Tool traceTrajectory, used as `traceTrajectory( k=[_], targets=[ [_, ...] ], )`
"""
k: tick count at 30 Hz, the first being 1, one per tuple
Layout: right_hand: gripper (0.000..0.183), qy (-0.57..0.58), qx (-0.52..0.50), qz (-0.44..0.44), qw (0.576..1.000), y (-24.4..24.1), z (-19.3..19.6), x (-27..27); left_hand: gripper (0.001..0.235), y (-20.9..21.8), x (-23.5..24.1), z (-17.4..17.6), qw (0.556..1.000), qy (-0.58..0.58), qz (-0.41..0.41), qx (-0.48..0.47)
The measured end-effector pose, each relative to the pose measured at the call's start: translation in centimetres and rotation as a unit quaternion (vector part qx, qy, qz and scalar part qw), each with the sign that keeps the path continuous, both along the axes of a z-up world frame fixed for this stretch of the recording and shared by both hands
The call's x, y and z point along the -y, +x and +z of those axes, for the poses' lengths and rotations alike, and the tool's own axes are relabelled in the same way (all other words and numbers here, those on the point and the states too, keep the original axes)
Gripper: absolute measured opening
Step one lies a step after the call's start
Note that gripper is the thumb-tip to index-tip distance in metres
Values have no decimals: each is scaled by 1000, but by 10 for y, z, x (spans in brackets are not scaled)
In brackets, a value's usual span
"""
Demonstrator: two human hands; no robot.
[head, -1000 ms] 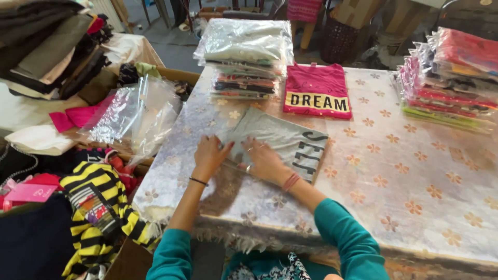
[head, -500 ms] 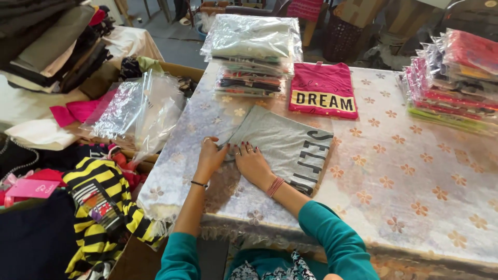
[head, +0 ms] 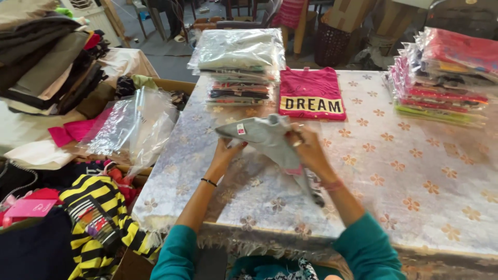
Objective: The person folds a dark blue t-shirt and a green t-shirt on a table covered with a floral tablecloth. They smooth out the fabric, fold the sleeves and sides, and then fold the shirts into neat rectangles, placing them on a stack of other folded clothes.
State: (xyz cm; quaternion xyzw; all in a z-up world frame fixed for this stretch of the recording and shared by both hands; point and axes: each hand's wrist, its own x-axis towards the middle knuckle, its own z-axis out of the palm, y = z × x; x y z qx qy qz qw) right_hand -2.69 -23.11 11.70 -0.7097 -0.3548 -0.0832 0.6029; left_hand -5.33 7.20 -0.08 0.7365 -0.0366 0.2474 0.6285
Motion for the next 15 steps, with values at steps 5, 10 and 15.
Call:
traceTrajectory(
  k=[5, 10, 15],
  targets=[
    [13, 94, -80, -31, 992, -4, 8, 107, 53, -10, 42, 42, 984, -50, -163, -44],
    [31, 385, -143, 205, 888, -19, -102, 269, 49, -60, 93, 113, 953, 45, -297, -29],
    [34, -67, -46, -201, 976, -38, -100, 329, 42, -83, 130, 127, 882, 169, -440, 20]
  ],
)
